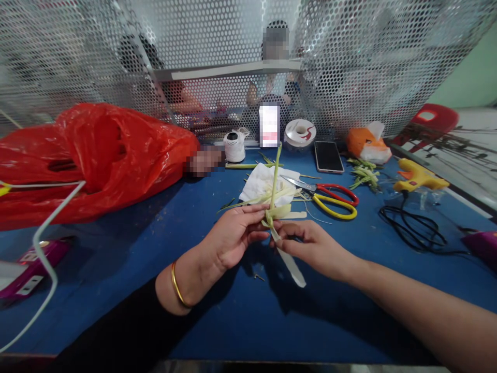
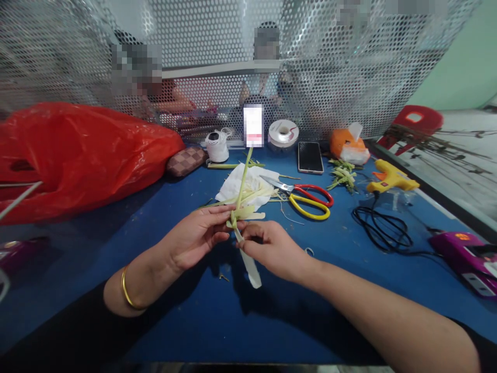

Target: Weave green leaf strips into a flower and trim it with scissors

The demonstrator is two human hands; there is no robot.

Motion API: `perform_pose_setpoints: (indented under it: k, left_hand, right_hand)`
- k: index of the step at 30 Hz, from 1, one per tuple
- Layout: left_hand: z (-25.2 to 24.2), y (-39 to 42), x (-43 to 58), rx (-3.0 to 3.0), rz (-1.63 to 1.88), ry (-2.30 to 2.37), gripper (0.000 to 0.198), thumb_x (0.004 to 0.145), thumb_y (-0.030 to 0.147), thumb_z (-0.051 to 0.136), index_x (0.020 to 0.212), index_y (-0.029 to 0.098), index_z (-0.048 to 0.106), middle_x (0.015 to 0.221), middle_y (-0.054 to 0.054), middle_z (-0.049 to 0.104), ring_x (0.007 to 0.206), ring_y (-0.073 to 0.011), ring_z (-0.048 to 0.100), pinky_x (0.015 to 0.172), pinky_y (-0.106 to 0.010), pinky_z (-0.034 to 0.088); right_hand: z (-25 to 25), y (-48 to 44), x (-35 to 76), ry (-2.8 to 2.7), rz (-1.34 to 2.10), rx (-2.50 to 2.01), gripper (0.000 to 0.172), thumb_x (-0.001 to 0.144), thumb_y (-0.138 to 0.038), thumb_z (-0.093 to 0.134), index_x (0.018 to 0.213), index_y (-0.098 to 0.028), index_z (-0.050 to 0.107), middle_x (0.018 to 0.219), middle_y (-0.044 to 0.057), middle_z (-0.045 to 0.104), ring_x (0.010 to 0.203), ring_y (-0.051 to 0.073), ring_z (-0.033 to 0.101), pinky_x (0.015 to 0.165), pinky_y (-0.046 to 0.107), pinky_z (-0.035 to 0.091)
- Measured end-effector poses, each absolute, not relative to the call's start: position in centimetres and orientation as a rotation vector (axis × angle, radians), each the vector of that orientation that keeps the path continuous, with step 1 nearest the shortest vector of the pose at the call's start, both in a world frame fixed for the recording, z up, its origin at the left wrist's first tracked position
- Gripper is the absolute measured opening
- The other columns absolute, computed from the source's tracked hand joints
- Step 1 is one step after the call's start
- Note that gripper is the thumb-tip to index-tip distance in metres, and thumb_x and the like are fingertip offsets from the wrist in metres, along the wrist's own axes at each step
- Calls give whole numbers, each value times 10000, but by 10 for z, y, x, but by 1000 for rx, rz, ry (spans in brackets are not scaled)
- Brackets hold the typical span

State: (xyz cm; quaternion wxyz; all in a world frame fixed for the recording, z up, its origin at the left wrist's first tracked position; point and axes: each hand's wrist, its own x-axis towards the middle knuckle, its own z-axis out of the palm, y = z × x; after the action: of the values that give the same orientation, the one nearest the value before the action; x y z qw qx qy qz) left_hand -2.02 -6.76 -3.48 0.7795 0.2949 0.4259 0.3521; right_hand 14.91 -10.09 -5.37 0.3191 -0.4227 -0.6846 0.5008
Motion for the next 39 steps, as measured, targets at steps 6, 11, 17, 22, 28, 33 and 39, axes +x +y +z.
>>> perform_pose_setpoints:
  k: [6, 11, 17, 22, 28, 33, 39]
  left_hand:
    - [-37, -71, -16, 621, 799, 920, 174, 828, 24, 535, 924, 84, 668, 746, -95, 712, 647, -147, 703, 499, -151, 539]
    - [-39, -74, -15, 642, 799, 884, 130, 820, 54, 563, 902, 96, 655, 732, -68, 700, 611, -129, 691, 550, -175, 555]
    - [-36, -82, -12, 788, 654, 885, 52, 789, 119, 614, 838, 115, 633, 679, -45, 687, 589, -122, 681, 538, -172, 531]
    - [-41, -91, -9, 900, 411, 833, 86, 732, 138, 639, 815, 114, 644, 651, -20, 655, 580, -135, 684, 537, -188, 521]
    - [-47, -93, -8, 898, 314, 798, 91, 705, 161, 666, 781, 113, 650, 658, 6, 614, 589, -140, 689, 558, -199, 520]
    - [-48, -95, -7, 875, 298, 802, 92, 707, 165, 675, 782, 115, 659, 698, -2, 636, 602, -145, 696, 569, -202, 522]
    - [-47, -96, -7, 850, 274, 790, 157, 727, 206, 686, 840, 99, 705, 709, -60, 708, 629, -133, 692, 616, -207, 534]
  right_hand:
    - [-66, -105, 144, -2011, 1028, -1227, 248, 832, -236, 490, 588, -198, 514, 626, -11, 513, 611, 139, 459, 595, 274, 386]
    - [-58, -95, 161, -2078, 1152, -1123, 68, 782, -244, 594, 748, -192, 621, 752, 11, 642, 694, 155, 567, 650, 269, 444]
    - [-47, -73, 184, -1656, 886, -1319, 119, 780, -290, 614, 807, -179, 645, 746, 33, 646, 679, 171, 583, 614, 290, 460]
    - [-47, -72, 180, -1850, 1020, -1024, 121, 765, -297, 681, 798, -186, 716, 802, 39, 664, 783, 175, 605, 745, 305, 469]
    - [-43, -83, 173, -1844, 1559, -961, 138, 781, -298, 675, 819, -167, 696, 746, 6, 641, 682, 125, 567, 630, 243, 454]
    - [-44, -89, 169, -1697, 1729, -1019, 106, 772, -253, 663, 756, -153, 630, 636, -31, 581, 550, 85, 500, 527, 209, 393]
    - [-46, -91, 162, -1599, 1555, -1080, 118, 777, -243, 629, 701, -169, 578, 575, -47, 543, 509, 82, 467, 512, 217, 365]
